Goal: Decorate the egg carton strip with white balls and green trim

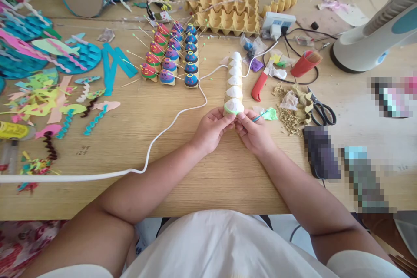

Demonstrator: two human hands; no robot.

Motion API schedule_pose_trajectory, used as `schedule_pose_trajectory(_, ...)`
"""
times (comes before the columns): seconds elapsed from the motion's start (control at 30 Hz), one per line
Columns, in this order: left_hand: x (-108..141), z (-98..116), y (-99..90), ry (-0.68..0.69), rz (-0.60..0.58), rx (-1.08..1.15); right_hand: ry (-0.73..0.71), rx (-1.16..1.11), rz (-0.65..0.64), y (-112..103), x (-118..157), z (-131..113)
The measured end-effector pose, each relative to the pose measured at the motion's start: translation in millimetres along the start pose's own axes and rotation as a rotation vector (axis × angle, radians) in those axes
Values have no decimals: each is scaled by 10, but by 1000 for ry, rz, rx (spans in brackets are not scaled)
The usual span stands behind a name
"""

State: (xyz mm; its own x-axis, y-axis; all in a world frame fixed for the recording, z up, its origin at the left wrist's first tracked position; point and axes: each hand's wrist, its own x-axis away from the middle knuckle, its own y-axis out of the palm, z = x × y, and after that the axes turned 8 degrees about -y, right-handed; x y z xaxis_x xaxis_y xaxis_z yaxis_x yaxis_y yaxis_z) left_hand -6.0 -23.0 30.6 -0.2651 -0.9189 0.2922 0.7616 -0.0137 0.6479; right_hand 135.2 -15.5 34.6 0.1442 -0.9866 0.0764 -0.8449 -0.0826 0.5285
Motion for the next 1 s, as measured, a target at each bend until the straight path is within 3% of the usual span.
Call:
schedule_pose_trajectory(0.17, 18, -31, 14, 100, 110, -105, 8, 10, -7, -1, 2, -2)
schedule_pose_trajectory(0.47, 6, -44, 8, 119, 111, -127, 0, 58, 6, -7, 7, 37)
schedule_pose_trajectory(0.7, -15, -102, -54, 247, 174, -248, 3, 54, -28, 2, 5, 13)
schedule_pose_trajectory(0.87, -11, -83, -27, 223, 91, -157, 19, 7, -3, 14, 9, 2)
schedule_pose_trajectory(1.0, -2, -30, 4, 99, -21, -62, 52, -63, 6, -13, 8, 10)
